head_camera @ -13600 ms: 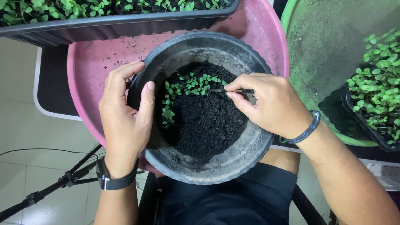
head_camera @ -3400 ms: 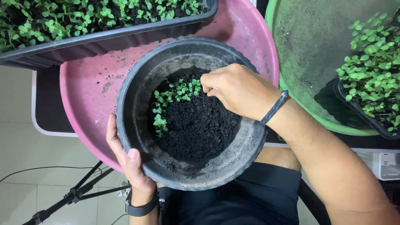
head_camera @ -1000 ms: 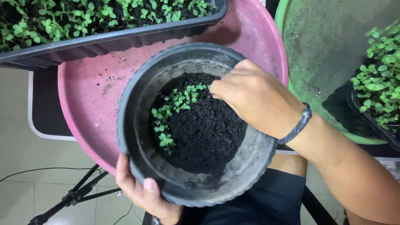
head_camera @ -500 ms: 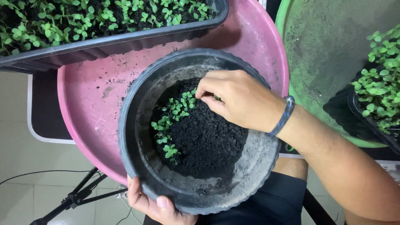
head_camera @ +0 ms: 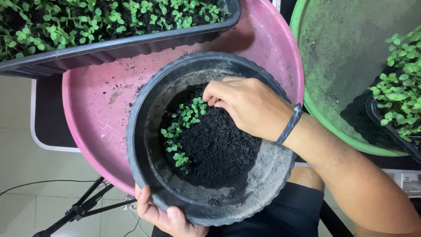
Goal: The person uses scissors to cut small seedlings from a tray and plants them one by one into a black pot filled with soil. The person repeatedly cuts seedlings and places them into the pot, arranging them in a circular pattern.
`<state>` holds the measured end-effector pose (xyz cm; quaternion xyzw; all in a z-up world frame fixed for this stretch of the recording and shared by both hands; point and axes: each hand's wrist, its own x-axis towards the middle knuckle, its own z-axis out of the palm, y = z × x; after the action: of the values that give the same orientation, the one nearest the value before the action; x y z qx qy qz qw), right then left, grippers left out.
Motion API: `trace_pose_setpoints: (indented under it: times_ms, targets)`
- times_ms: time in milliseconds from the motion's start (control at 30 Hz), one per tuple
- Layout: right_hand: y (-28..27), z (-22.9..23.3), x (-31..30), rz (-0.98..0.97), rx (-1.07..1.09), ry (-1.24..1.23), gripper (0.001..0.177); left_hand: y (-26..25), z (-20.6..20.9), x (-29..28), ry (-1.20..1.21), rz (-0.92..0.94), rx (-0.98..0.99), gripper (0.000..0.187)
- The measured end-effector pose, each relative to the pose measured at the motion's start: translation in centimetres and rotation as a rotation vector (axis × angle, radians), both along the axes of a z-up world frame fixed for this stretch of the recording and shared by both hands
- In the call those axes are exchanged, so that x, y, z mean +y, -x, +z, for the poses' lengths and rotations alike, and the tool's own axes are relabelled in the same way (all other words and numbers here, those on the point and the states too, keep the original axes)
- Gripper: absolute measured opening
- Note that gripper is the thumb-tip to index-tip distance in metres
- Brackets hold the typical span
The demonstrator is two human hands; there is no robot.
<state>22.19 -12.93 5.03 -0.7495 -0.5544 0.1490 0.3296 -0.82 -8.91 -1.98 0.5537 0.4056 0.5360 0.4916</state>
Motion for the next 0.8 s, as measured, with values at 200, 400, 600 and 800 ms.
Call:
trace_pose_setpoints:
  times_ms: [200,400,600,800]
  targets:
    - [-0.3,-0.9,-0.1,-0.034,-0.083,0.004,0.02,-0.9,1.1,0.8,-0.142,-0.094,-0.005,0.041]
    - [-0.6,-1.7,0.0,-0.069,-0.079,0.088,0.023,-1.6,2.5,0.5,-0.119,-0.103,-0.037,0.033]
    - [-0.5,-0.4,0.2,-0.045,-0.009,-0.018,0.008,0.0,1.5,1.4,-0.167,-0.197,0.034,0.032]
    - [-0.3,-0.9,0.3,-0.064,-0.011,-0.011,0.006,-0.5,2.0,1.5,-0.178,-0.222,-0.02,0.031]
